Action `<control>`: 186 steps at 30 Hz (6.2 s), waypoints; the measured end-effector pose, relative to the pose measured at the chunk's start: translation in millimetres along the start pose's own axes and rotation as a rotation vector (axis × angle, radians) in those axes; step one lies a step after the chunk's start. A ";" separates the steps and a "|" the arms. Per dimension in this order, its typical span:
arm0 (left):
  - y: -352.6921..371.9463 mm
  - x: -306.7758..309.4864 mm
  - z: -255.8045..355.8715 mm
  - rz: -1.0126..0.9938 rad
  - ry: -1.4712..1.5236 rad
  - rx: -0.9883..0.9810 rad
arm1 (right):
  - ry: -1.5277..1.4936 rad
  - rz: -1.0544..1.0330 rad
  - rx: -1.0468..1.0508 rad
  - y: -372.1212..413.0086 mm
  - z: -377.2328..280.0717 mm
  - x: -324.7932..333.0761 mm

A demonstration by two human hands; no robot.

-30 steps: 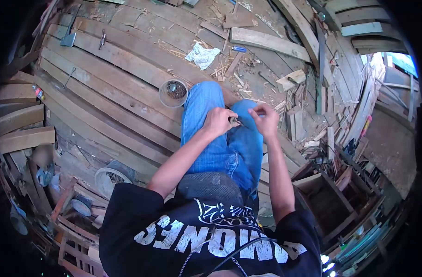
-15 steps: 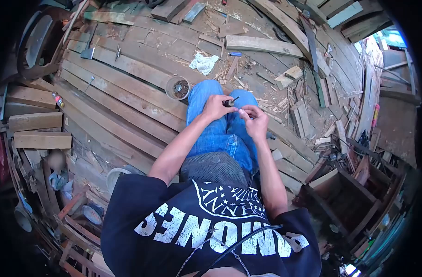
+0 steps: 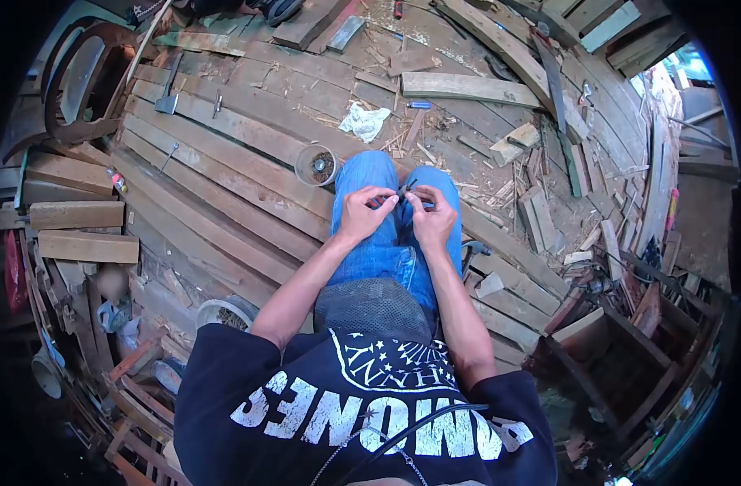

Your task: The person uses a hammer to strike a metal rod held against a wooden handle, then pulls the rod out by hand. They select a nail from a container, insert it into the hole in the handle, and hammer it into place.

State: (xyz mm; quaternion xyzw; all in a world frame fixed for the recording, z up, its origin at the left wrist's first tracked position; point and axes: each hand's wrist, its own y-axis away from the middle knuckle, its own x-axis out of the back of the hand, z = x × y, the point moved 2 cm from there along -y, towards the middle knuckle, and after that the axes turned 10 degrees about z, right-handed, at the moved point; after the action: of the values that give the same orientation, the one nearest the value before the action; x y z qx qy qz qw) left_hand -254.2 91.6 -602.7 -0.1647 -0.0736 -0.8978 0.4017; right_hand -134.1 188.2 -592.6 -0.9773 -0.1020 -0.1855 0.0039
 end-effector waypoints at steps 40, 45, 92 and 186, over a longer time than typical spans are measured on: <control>-10.4 -13.7 -0.3 -0.060 0.049 -0.056 | -0.084 0.067 0.116 3.6 15.4 -4.1; -8.9 -19.8 -1.8 -0.023 0.036 -0.089 | -0.084 0.073 0.104 4.5 16.3 -5.9; -11.6 -22.9 8.8 0.199 -0.161 -0.588 | -0.190 0.010 -0.004 11.0 27.7 -3.7; -16.2 -29.3 3.7 0.141 -0.129 -0.636 | 0.796 0.131 -0.324 16.2 192.9 191.3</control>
State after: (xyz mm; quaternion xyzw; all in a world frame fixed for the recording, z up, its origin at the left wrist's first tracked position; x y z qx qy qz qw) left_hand -247.1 123.8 -609.7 -0.3432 0.1967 -0.8334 0.3860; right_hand 113.0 218.9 -702.2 -0.8221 0.0001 -0.5608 -0.0987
